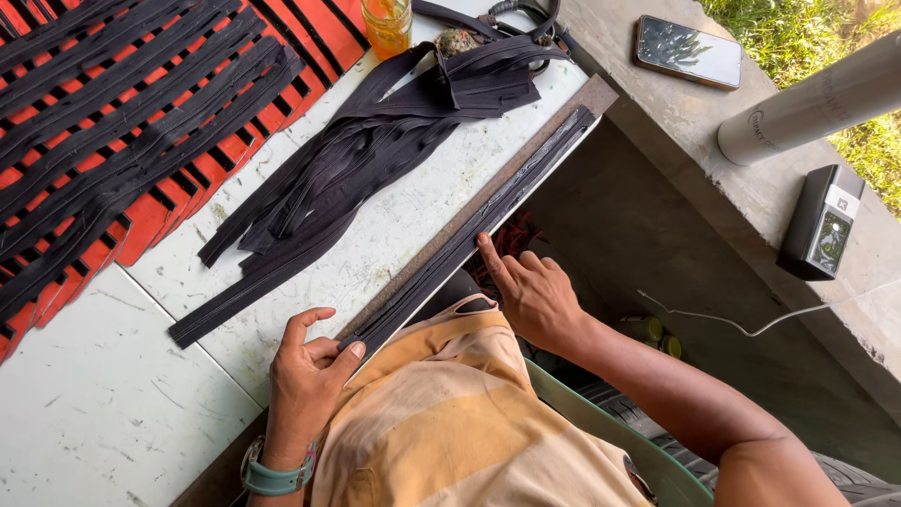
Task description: The person repeatedly applies a viscous substance from a small jar onto black zipper strips laid on a white table using a small brush. The person holds each zipper strip in place with the left hand while brushing the substance along its length with the right hand, then places the treated strip back on the table.
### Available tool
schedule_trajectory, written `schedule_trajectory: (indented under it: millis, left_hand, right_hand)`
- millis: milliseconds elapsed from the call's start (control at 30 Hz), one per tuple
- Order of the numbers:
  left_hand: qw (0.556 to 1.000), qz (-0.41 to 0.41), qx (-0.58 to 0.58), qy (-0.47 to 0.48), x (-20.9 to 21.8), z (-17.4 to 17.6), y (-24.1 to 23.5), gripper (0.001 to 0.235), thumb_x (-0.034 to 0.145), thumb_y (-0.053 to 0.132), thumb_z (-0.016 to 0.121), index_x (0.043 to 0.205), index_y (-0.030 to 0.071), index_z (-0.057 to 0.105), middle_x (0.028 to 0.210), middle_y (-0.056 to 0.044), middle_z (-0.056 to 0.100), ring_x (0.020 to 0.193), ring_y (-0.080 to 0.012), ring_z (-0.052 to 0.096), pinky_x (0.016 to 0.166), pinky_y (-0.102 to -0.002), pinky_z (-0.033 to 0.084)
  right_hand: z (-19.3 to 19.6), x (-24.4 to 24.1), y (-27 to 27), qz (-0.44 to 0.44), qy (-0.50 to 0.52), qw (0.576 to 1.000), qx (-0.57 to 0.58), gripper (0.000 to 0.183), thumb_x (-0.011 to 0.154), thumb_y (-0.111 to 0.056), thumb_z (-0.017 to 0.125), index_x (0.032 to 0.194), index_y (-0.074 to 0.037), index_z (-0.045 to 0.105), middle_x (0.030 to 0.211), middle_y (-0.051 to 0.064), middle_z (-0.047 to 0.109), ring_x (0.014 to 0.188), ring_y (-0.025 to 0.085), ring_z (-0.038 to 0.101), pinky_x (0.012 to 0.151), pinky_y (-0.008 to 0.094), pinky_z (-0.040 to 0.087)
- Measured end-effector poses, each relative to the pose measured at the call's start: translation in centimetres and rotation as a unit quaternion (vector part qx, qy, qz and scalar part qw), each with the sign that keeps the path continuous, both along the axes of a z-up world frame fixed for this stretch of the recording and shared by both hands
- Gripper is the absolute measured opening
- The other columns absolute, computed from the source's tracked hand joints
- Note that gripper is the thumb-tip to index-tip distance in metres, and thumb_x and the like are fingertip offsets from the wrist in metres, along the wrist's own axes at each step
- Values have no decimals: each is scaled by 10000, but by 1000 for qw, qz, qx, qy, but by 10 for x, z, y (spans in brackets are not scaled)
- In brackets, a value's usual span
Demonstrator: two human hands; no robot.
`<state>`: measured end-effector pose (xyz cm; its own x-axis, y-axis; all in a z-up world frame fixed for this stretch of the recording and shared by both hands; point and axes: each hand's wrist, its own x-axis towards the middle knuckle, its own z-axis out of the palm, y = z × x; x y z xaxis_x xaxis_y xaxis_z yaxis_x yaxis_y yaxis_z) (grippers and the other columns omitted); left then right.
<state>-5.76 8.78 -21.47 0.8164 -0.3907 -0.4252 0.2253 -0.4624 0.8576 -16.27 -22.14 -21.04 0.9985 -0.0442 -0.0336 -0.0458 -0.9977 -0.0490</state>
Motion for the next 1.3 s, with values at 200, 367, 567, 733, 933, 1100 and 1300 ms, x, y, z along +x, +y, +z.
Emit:
schedule_trajectory:
  millis: [200,367,567,733,933,1100,1300]
  left_hand:
    - [1000,-1,-11,-15,-4,-1,3,562,824,93,769,1335,45,537,675,-95,704,592,-119,622,560,-283,518]
    - [998,-11,1,-59,-3,5,8,576,796,105,793,1309,46,539,682,-66,701,571,-123,647,566,-290,530]
    - [1000,10,-24,-12,6,2,12,521,845,134,749,1320,66,548,715,-71,723,639,-142,655,633,-321,550]
    - [1000,6,-26,14,7,-5,16,499,858,147,728,1316,80,541,745,-63,732,688,-145,686,685,-333,568]
    - [999,9,-30,25,9,-5,18,486,843,131,742,1290,76,558,745,-68,761,699,-145,715,699,-308,580]
    - [997,32,-12,69,12,5,13,564,798,126,783,1321,98,574,750,-80,779,685,-152,729,677,-304,580]
    - [993,31,12,113,13,7,13,611,806,160,788,1367,118,549,778,-87,785,714,-144,750,707,-309,596]
  right_hand:
    - [11,-3,-26,34,-77,995,-57,645,768,-104,686,1406,-102,588,885,42,632,830,260,586,715,418,478]
    - [65,108,-68,-9,-183,983,25,343,854,-228,826,1167,-146,713,1176,65,656,1086,283,590,865,434,485]
    - [73,259,-85,54,-180,980,-60,412,691,-243,826,1100,-212,786,1231,98,584,1147,336,507,906,465,440]
    - [50,304,-90,19,-47,995,-88,355,728,-260,828,1082,-266,806,1240,28,582,1176,288,498,976,420,401]
    - [54,326,-92,9,75,992,-105,683,574,-276,909,1231,-388,756,1302,16,518,1221,316,404,950,465,365]
    - [57,352,-91,1,175,976,-133,715,603,-234,900,1276,-392,719,1372,-22,510,1254,315,393,953,488,383]
    - [57,348,-93,-1,158,984,-87,697,648,-110,831,1265,-424,743,1416,-62,540,1292,275,418,1017,445,354]
